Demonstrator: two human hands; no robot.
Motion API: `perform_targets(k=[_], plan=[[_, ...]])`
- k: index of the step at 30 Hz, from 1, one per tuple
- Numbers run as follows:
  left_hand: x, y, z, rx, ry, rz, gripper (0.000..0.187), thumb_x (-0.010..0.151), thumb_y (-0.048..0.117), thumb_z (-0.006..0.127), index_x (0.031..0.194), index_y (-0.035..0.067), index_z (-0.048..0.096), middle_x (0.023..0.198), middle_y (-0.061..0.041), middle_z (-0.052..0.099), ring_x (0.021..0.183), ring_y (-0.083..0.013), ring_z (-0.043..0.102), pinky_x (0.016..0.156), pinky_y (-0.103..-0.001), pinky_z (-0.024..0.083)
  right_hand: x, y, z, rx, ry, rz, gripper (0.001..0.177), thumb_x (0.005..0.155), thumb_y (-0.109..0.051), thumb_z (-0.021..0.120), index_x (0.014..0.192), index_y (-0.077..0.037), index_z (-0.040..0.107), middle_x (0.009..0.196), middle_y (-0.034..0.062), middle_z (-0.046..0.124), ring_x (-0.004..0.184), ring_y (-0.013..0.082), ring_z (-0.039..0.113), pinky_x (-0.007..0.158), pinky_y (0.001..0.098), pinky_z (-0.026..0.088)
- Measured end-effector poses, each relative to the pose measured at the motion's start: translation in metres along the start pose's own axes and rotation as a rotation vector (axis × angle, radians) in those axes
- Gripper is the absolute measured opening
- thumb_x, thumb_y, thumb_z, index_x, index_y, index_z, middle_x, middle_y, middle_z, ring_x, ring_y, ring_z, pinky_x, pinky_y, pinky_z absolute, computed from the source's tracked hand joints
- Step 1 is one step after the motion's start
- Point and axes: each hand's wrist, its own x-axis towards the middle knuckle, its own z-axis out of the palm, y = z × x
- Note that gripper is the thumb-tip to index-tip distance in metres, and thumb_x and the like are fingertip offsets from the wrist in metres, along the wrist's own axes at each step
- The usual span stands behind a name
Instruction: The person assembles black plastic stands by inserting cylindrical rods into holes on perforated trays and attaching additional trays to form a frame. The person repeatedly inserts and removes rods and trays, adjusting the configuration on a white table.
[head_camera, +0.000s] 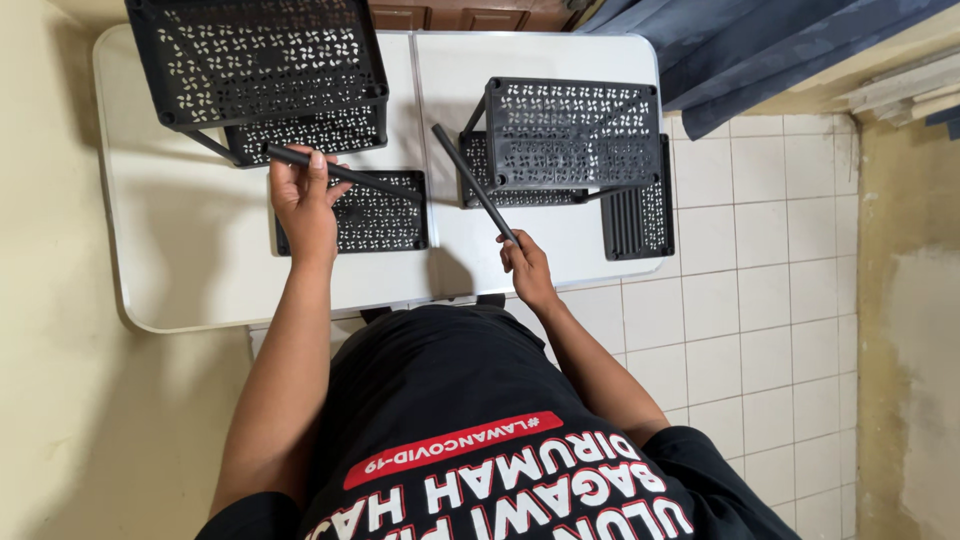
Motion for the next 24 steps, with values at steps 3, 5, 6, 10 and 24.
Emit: perform_targets(k=[3, 5, 6, 10, 24], plan=[[0.0, 0.003, -0.009, 0.016, -0.07, -0.001, 0.016, 0.109, 0.02, 0.06, 0.116, 0.01, 0.052, 0.107, -0.005, 0.066, 0.1, -0.0131, 0.069, 0.083, -0.032, 0.067, 0.001, -0.007, 0.017, 0.136, 0.013, 0.119, 0.028, 0.108, -0.015, 0.049, 0.125, 0.001, 0.064, 0.08, -0.0001, 0.059, 0.069, 0.0099, 0.05, 0.066, 0.0263, 0.045], [0.002, 0.005, -0.013, 0.03, -0.114, 0.018, 0.016, 0.11, 0.02, 0.061, 0.118, 0.009, 0.052, 0.109, -0.005, 0.066, 0.102, -0.0124, 0.068, 0.085, -0.033, 0.066, 0.0, -0.019, 0.025, 0.203, 0.007, 0.222, 0.031, 0.106, -0.016, 0.049, 0.13, -0.002, 0.064, 0.08, 0.0005, 0.063, 0.069, 0.0099, 0.053, 0.067, 0.0271, 0.047], [0.002, 0.006, -0.015, 0.029, -0.134, 0.004, 0.015, 0.11, 0.02, 0.06, 0.117, 0.009, 0.052, 0.11, -0.005, 0.067, 0.103, -0.0126, 0.068, 0.086, -0.033, 0.065, -0.002, -0.026, 0.029, 0.221, -0.003, 0.267, 0.033, 0.107, -0.017, 0.048, 0.132, -0.003, 0.063, 0.078, 0.0014, 0.063, 0.071, 0.0099, 0.055, 0.069, 0.0276, 0.048], [0.002, 0.01, -0.024, 0.046, -0.189, -0.029, 0.014, 0.11, 0.02, 0.059, 0.118, 0.01, 0.052, 0.112, -0.005, 0.067, 0.108, -0.0121, 0.067, 0.09, -0.033, 0.064, -0.014, -0.049, 0.035, 0.458, -0.072, 0.353, 0.032, 0.106, -0.021, 0.044, 0.131, -0.009, 0.061, 0.075, 0.0041, 0.065, 0.068, 0.0132, 0.057, 0.072, 0.0305, 0.049], [0.002, -0.006, -0.057, 0.056, -0.244, -0.014, 0.013, 0.11, 0.013, 0.058, 0.119, 0.011, 0.049, 0.112, -0.005, 0.067, 0.107, -0.0103, 0.065, 0.087, -0.026, 0.06, -0.047, -0.036, 0.038, 0.025, 0.207, 0.416, 0.02, 0.103, -0.02, 0.052, 0.103, -0.004, 0.065, 0.06, -0.0034, 0.042, 0.051, 0.0074, 0.037, 0.048, 0.027, 0.034]])
